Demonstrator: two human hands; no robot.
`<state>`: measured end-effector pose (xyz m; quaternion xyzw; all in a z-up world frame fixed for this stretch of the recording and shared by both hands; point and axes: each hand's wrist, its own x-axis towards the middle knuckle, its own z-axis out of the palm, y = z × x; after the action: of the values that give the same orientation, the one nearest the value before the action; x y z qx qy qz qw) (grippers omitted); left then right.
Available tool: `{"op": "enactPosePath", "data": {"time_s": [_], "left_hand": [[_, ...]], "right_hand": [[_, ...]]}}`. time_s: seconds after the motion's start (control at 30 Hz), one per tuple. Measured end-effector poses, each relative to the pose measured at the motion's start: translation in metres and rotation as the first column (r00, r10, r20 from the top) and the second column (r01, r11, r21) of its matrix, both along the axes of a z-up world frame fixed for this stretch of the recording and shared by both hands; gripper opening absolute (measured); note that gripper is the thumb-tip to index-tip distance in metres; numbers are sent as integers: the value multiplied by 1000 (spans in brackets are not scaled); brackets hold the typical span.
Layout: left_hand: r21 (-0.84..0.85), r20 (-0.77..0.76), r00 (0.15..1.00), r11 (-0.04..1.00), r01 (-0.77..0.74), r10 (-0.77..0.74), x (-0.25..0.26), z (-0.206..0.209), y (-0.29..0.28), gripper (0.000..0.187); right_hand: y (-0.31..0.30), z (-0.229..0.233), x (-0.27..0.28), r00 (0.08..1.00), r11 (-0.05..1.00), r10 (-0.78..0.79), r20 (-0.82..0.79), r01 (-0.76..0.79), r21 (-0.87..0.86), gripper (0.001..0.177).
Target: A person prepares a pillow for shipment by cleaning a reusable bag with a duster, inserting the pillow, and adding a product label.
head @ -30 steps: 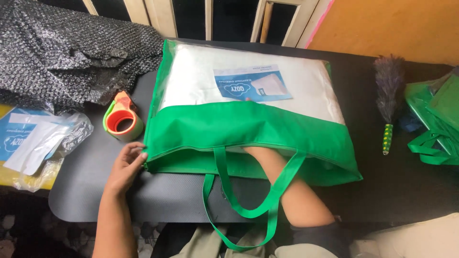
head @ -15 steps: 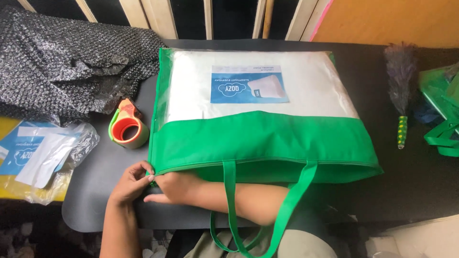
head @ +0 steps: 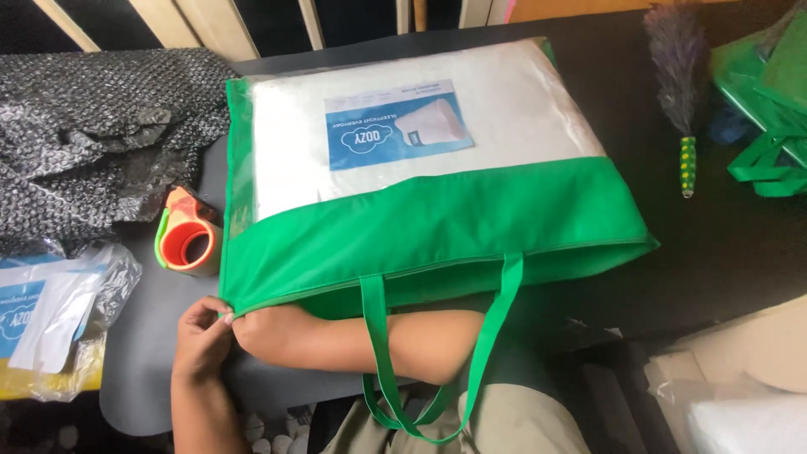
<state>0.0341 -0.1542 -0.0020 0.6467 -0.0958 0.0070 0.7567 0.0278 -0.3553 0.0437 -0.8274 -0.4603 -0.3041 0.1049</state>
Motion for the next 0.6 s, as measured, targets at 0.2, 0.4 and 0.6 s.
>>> {"op": "enactPosePath", "data": {"time_s": [0.2,0.4,0.6], "left_hand": [[-113,6,989,983,-146,147,-4,15,-11,16],[-305,25,984,939,-159,175,0,23,-19,23],[-317,-30,975,923,-219,221,0,27,-20,21]], "right_hand": [[-51,36,-1,934,979,114,-338,-48,197,15],[-185,106,-47,752,887,160,-640,175,428,23],[-270,39,-47,888,903,-424,177,429,9,18]]}}
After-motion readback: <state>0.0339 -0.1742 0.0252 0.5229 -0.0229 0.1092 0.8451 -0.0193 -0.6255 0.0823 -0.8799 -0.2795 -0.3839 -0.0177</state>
